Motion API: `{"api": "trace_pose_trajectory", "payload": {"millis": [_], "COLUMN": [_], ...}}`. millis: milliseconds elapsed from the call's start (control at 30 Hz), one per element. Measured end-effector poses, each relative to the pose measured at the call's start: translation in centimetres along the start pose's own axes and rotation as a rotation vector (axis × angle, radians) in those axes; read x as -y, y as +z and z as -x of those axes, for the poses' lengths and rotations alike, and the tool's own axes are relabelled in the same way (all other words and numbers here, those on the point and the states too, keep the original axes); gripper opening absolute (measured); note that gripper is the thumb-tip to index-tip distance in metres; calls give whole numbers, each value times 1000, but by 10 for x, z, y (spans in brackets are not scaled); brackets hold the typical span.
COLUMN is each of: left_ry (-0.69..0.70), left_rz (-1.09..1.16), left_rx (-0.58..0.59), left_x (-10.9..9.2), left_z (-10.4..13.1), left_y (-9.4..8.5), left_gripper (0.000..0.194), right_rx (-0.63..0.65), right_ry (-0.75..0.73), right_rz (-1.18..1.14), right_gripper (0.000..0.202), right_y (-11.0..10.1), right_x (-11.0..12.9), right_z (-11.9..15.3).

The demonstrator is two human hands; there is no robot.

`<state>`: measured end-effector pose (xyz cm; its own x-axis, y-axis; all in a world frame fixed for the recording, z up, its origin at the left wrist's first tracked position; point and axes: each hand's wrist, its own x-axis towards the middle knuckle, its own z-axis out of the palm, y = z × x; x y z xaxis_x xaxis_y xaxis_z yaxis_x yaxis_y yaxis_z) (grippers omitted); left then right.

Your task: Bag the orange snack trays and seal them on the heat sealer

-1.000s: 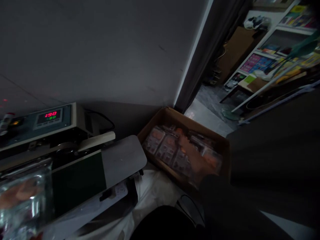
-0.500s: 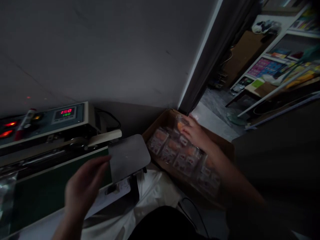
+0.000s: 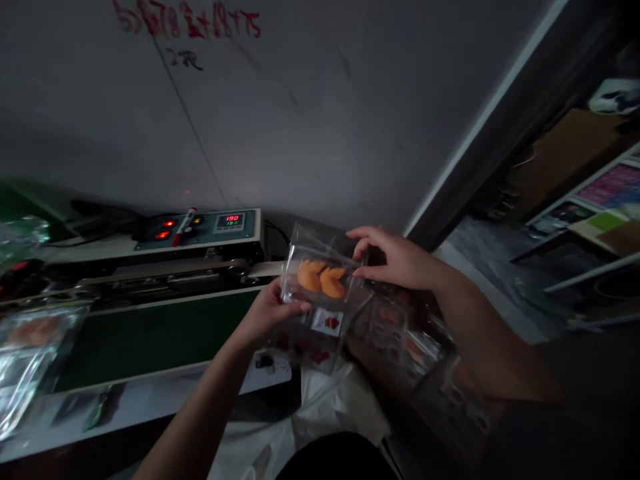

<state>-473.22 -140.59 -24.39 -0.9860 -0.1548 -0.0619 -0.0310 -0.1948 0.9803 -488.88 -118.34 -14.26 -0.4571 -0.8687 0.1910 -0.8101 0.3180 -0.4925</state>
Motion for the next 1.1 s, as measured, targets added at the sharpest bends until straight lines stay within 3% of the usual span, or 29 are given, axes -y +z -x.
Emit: {"api": "trace_pose_trajectory", "payload": {"millis": [133,233,333,400,467,567,667,767,900,967,1100], "left_ry": [-63,-30,14,7,-14,-1,2,-16,-52,-72,-173], "left_rz": [22,25,56,77,112,228,282,260,321,344,364], "left_rx": [-49,-119,-255,-269,-236,-332,-513,-572,-642,-664,-597], "left_x": [20,32,40,44,46,47,48,46,43,43,43], "left_z": [35,46,50,51,51,46,38,30,17,10,3], "left_y": [-26,-37,-42,-41,-39,-38,-38,-36,-31,-32,-45], "left_gripper": [43,54,58,59,62,61,50,41,40,44,50], "right_rx": [353,404,319,163,-34,-254,-300,-393,-596,-587,-533], "right_ry": [-73,30,249,361,443,471,495,556,477,381,223], "right_rz": [-91,-408,-888,-1108,-1180,-1166,-1227,-1273,-1201,-1111,-780], "right_gripper": [44,51,66,56,43,33,28,33,46,50,31], "right_y": [27,50,83,109,135,165,182,192,204,210,221], "right_x": [-18,-19,-14,-6,3,16,23,19,8,4,0], "right_z": [-36,-46,-42,-37,-32,-30,-33,-37,-27,-18,-10]}}
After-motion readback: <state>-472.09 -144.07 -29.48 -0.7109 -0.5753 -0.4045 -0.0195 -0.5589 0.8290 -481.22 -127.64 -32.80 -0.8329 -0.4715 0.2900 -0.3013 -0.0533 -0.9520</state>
